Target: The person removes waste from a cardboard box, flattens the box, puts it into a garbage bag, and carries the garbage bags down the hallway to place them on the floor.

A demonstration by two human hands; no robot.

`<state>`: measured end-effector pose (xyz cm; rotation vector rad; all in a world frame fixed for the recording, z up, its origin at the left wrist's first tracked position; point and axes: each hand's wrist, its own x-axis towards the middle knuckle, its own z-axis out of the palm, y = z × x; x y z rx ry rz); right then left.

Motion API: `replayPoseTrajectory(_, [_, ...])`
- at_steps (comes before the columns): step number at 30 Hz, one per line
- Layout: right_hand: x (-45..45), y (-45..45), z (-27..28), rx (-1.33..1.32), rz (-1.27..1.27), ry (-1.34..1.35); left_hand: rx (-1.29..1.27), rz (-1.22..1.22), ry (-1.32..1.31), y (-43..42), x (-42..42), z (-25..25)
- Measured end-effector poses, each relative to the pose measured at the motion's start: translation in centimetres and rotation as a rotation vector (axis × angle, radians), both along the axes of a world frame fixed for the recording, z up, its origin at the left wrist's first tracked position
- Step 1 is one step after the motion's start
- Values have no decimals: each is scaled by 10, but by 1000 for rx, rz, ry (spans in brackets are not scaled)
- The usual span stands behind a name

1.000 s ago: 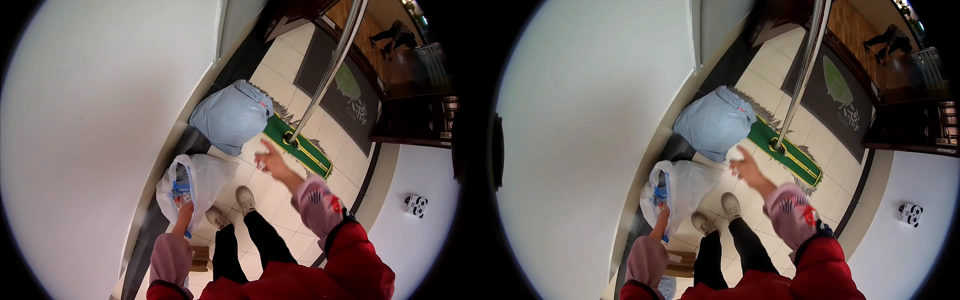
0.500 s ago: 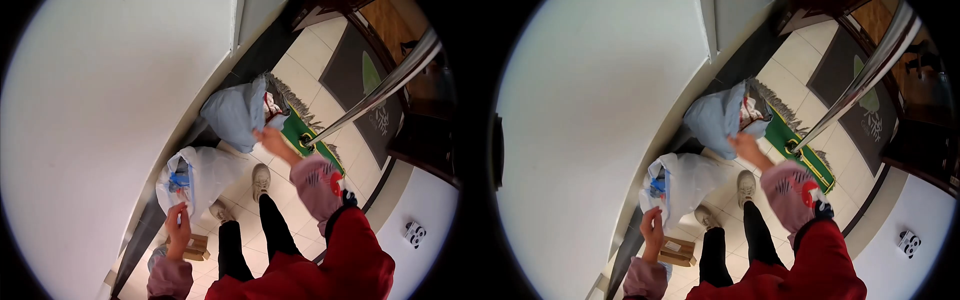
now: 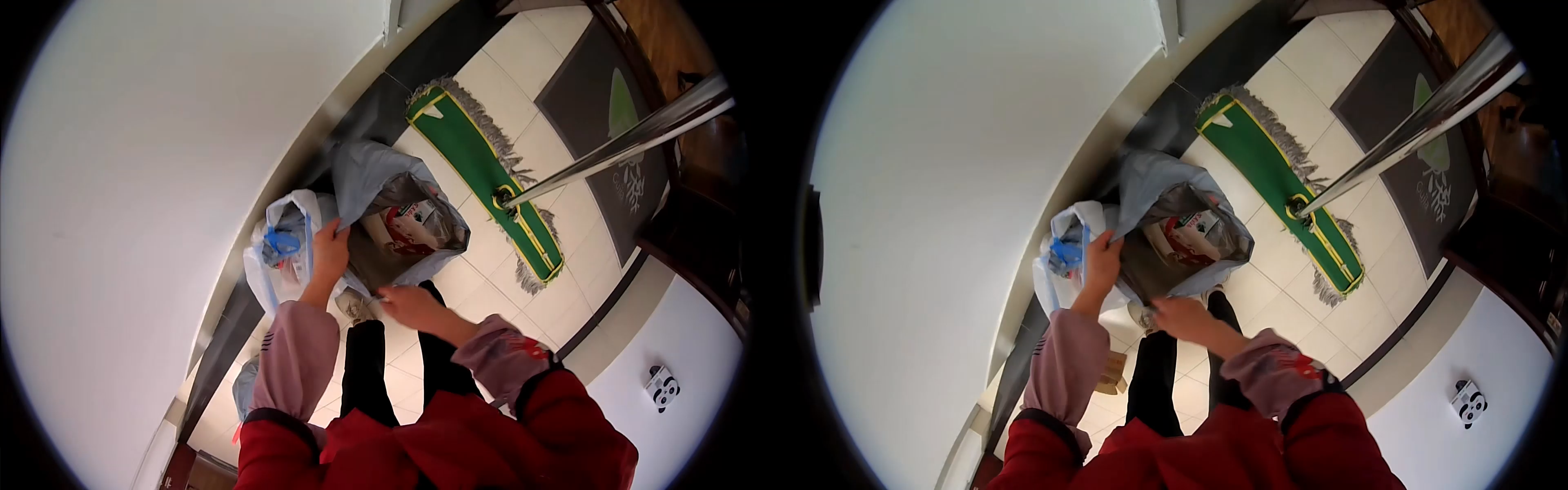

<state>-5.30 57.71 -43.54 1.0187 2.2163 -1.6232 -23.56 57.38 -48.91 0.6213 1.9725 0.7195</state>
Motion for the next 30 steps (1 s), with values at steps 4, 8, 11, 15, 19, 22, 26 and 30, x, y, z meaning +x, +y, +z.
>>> replayPoseTrajectory(4, [20, 27, -3, -623, -746, 132, 41, 240, -232, -4, 0, 34])
replayPoseTrajectory(8, [-14, 32, -29, -675, -846, 75, 56, 335, -320, -10, 13, 53])
replayPoseTrajectory(11, [-44, 31, -41, -704, -912, 102, 100, 380, -378, -10, 13, 55])
replayPoseTrajectory(15, [-32, 19, -62, -510, -879, 132, 120, 427, -414, -9, 9, 63])
replayPoseTrajectory(19, [39, 28, -57, 597, -586, -65, 104, 486, -435, -11, 9, 66])
replayPoseTrajectory(22, [85, 49, -58, 573, -736, -379, 118, 512, -462, -17, 8, 65])
replayPoseTrajectory(26, [105, 55, -93, -173, -1223, -364, 113, 578, -527, -23, 10, 59])
replayPoseTrajectory(30, [86, 64, -105, -479, -1301, -260, 130, 489, -448, -28, 10, 66])
